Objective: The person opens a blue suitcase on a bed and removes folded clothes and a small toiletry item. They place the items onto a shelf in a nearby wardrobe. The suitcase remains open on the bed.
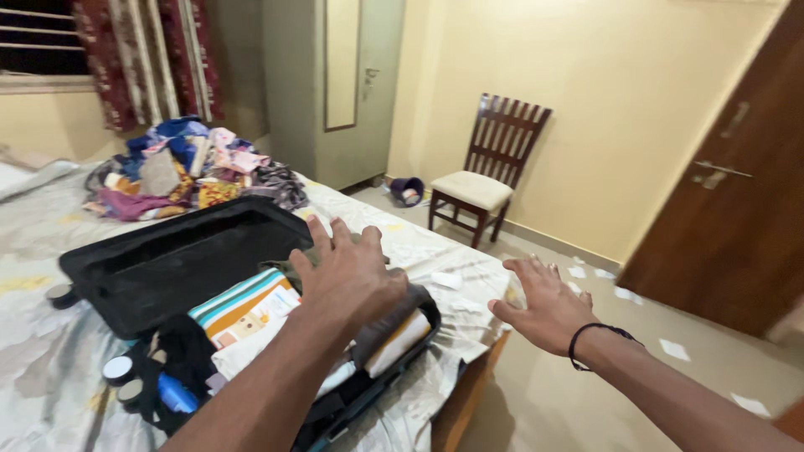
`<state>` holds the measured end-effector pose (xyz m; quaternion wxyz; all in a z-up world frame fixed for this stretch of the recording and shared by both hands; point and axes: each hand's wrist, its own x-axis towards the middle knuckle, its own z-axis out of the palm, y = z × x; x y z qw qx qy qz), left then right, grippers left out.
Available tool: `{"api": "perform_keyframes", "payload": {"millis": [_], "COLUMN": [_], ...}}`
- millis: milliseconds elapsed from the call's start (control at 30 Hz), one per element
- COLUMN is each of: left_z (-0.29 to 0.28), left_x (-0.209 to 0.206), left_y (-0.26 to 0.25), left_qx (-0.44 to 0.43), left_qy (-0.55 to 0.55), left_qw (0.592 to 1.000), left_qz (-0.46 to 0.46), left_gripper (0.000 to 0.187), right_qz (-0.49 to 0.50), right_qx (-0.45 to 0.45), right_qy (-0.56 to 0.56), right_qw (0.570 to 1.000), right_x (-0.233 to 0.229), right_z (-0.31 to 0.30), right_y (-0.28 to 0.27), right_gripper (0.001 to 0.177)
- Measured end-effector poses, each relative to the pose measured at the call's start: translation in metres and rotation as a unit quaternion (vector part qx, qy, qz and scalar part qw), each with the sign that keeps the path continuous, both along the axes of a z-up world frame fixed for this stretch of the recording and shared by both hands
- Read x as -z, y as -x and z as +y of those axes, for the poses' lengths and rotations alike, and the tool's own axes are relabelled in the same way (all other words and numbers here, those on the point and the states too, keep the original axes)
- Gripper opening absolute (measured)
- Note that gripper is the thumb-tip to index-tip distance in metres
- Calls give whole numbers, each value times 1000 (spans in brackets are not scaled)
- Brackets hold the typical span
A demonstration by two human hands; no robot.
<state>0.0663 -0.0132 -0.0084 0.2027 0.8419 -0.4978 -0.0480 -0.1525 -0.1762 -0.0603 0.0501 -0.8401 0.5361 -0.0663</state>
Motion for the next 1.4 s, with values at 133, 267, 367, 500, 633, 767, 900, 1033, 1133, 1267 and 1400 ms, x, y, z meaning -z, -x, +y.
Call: {"api": "perform_keyframes", "payload": {"millis": [133,267,367,500,633,767,900,1033,1133,1267,1400], "left_z": [-15,-39,-60,-88,-107,-108,-104,-102,-114,-127,-137], "left_x": [4,12,15,24,38,53,70,84,92,114,136], "left_y": [-13,-22,-24,-19,-8,1,0,-3,-13,-26,-41], "left_qx": [-37,-78,-111,-145,-178,-203,-231,-251,-256,-250,-252], "left_qy": [-8,-6,-7,-12,-16,11,-49,-87,-124,-152,-138], "left_qw": [999,997,994,989,984,977,968,959,947,945,949], "left_qz": [9,0,9,6,-4,61,81,98,147,149,126], "left_gripper": [71,71,74,74,81,97,102,94,92,89,88], "right_qz": [-25,-41,-18,-23,-13,-28,11,22,22,38,14], "right_qx": [-49,-129,-143,-203,-254,-308,-332,-347,-351,-351,-361], "right_qy": [12,41,39,53,51,28,-12,-44,-74,-85,-98], "right_qw": [998,990,989,977,966,950,943,936,933,932,927], "right_x": [2,0,-7,-16,-17,-6,17,36,47,59,63], "right_z": [-29,-66,-92,-121,-139,-146,-147,-144,-153,-170,-184], "right_y": [-27,-51,-67,-81,-93,-101,-110,-122,-130,-140,-152], "right_gripper": [81,83,84,80,76,79,79,82,83,86,83]}}
